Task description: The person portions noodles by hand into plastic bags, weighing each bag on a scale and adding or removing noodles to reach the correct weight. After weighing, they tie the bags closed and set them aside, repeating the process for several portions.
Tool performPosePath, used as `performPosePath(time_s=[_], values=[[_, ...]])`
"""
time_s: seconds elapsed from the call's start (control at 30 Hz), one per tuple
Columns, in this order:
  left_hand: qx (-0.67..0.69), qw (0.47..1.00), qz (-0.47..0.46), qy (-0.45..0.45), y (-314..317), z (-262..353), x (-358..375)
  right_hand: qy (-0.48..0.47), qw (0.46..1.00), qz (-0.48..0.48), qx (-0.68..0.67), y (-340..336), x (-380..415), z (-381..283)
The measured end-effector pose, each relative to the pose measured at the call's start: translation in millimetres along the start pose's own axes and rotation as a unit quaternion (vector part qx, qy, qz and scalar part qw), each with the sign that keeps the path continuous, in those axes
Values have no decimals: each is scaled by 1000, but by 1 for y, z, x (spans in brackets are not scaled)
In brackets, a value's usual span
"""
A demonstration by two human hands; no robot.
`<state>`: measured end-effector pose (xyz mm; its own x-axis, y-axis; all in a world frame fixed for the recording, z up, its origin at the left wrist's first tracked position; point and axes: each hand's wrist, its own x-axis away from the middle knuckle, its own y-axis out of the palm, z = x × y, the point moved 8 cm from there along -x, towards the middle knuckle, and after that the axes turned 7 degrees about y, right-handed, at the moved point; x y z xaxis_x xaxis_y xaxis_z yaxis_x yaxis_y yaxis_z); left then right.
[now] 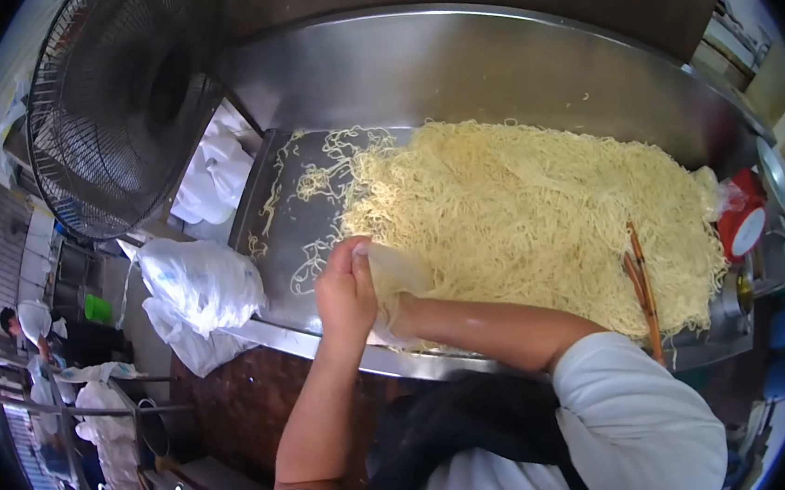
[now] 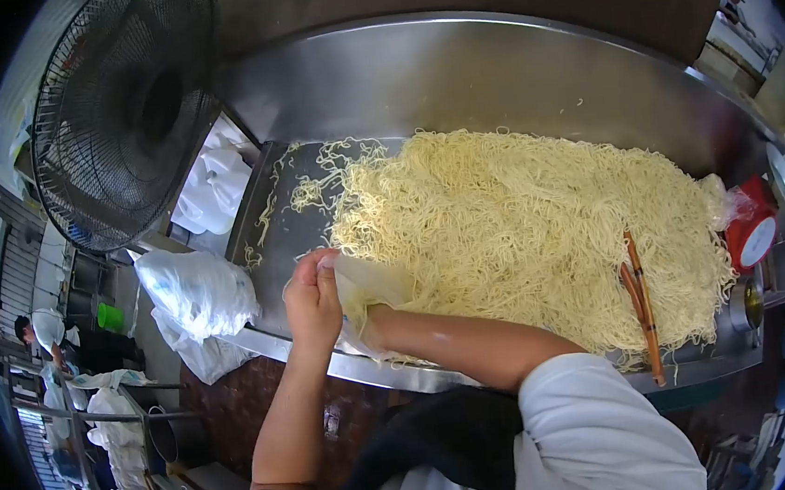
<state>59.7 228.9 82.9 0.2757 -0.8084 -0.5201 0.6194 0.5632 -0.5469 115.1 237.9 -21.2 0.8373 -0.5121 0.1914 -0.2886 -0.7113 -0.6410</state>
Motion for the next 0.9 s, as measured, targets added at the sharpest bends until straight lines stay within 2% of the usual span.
performPosePath(time_s=[0.03,0.07,0.1,0.13,0.17,0.23,0.27,0.3,0.33,0.37,0.4,0.43,0.47,0.53,0.57,0.63,0.67,0.7,0.73,0.8,0.87,0.9], values=[[-1,1000,-1,-1,-3,-15,8,-33,999,-29,6,30,-15,12],[135,983,29,-120,-8,-47,20,-170,964,-34,202,117,-63,62],[268,932,57,-236,-6,-78,31,-136,964,-112,199,85,-52,41],[329,919,85,-199,-12,-89,31,-97,957,-190,199,47,-36,16],[333,916,88,-204,-15,-94,33,-55,942,-262,201,8,-18,-10],[393,870,128,-269,-20,-101,35,4,993,-117,-26,-52,-11,-6],[400,849,129,-321,-20,-98,40,3,993,-118,-21,-56,-1,-1],[401,848,130,-320,-21,-98,40,-7,1000,17,-1,-75,9,2],[459,798,152,-359,-16,-101,46,-17,988,151,18,-90,24,3],[514,742,170,-395,-10,-103,53,-15,988,154,19,-68,29,21],[516,742,166,-395,-10,-103,54,-36,971,217,95,-41,32,45],[577,682,154,-422,-4,-104,58,-57,944,277,171,-26,41,56],[633,616,139,-447,2,-102,63,-53,942,282,173,-24,51,56],[626,634,132,-434,-15,-92,56,121,966,171,154,-18,56,83],[615,651,133,-424,-27,-91,54,125,964,177,153,-21,57,90],[618,712,72,-325,-51,-103,41,66,963,234,-116,-30,66,101],[578,760,-3,-297,-55,-102,42,72,962,238,-117,-33,67,101],[533,801,-77,-261,-55,-94,41,27,950,232,-207,-47,61,82],[535,801,-82,-257,-46,-81,38,-21,929,224,-294,-60,57,59],[354,879,-286,-146,-4,-26,47,-74,908,179,-370,-72,53,-4],[337,902,-266,-47,53,-76,87,-105,923,159,-334,-69,50,-48],[338,903,-264,-41,62,-79,93,-135,935,139,-297,-68,49,-63]])
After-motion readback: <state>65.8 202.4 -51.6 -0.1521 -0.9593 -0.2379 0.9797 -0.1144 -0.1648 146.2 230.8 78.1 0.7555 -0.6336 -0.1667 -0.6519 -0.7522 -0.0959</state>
